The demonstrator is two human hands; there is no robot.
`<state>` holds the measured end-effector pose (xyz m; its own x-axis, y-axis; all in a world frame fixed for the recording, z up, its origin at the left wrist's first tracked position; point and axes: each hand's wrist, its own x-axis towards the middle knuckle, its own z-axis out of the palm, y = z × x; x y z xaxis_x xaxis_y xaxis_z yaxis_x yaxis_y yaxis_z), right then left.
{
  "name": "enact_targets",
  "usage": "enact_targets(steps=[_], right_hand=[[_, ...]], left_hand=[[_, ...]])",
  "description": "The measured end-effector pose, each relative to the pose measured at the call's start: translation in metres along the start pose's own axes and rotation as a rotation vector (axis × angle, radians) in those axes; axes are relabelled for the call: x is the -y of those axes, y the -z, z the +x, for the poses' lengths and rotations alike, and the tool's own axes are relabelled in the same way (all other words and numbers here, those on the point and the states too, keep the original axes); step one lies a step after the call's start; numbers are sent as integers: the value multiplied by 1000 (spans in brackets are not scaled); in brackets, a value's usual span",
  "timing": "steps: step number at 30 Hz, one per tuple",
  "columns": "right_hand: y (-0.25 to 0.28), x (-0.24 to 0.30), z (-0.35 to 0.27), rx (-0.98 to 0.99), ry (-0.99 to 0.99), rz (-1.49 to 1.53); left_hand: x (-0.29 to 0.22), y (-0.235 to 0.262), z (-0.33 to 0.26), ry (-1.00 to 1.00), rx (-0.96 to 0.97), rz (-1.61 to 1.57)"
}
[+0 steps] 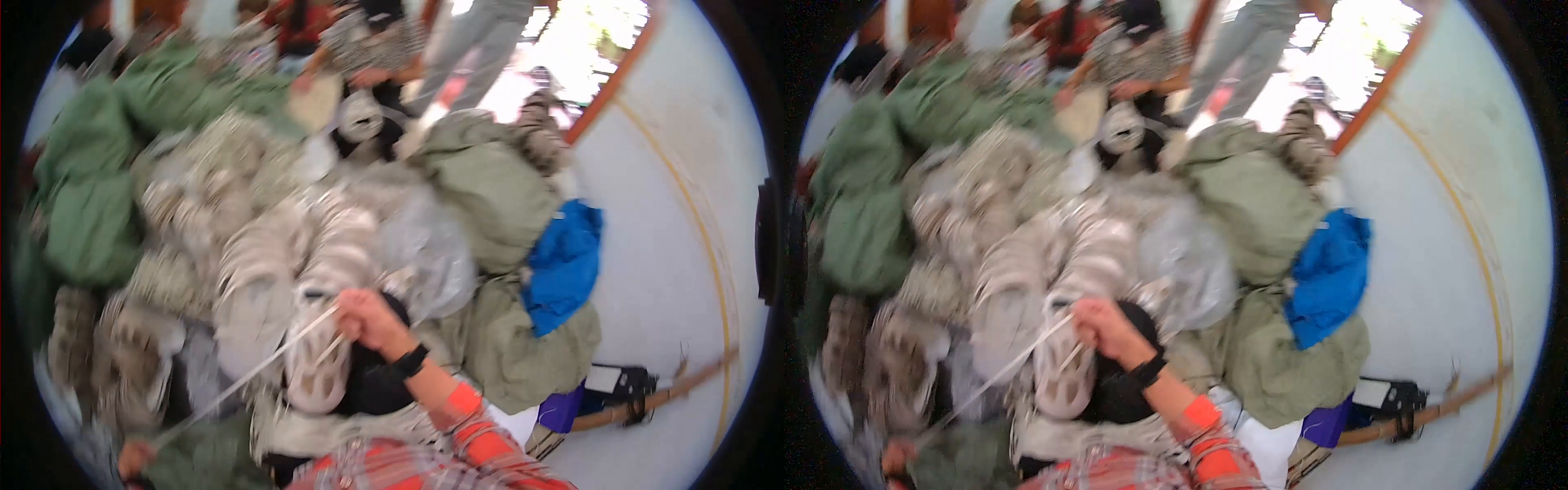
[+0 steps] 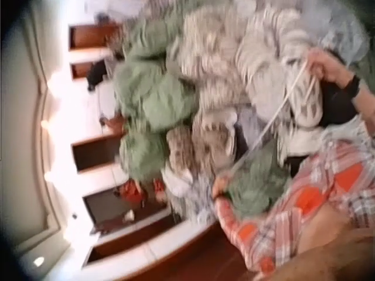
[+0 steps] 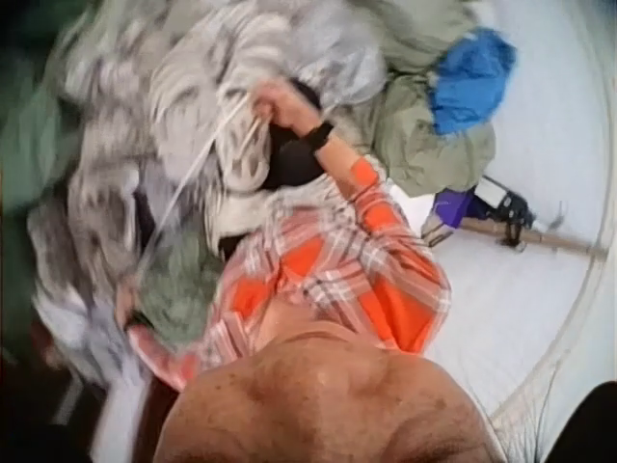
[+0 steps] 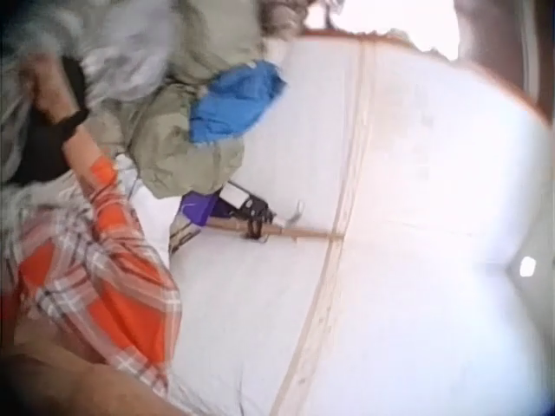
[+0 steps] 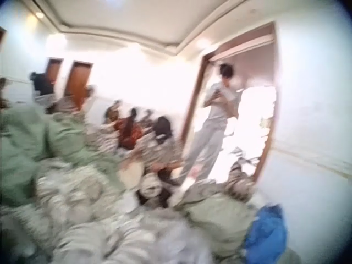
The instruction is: Lacing pairs of athletic shoes from large bundles and piles.
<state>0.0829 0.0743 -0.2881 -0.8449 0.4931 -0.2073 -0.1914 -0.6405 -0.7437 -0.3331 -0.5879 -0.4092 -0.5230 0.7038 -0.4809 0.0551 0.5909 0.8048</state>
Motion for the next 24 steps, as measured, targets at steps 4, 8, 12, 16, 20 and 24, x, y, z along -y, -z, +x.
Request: enact_targets(steps=[4, 8, 12, 16, 20, 24], right_hand=[[9, 15, -12, 108, 87, -230], [0, 26, -24, 252, 200, -261], [-11, 20, -31, 405, 150, -330], [-31, 31, -55, 477, 6, -558], [-52, 38, -64, 678, -269, -1016], [-69, 19, -77, 930, -269, -1257]], left_hand=[[-62, -29, 39, -499, -79, 983], [-142, -76, 80, -12, -470, 1249], [-106, -58, 69, 321, -764, 977], [-96, -23, 87, 113, -903, -924], [-78, 26, 76, -166, -1249, -1390], [-92, 60, 45, -300, -1167, -1331]])
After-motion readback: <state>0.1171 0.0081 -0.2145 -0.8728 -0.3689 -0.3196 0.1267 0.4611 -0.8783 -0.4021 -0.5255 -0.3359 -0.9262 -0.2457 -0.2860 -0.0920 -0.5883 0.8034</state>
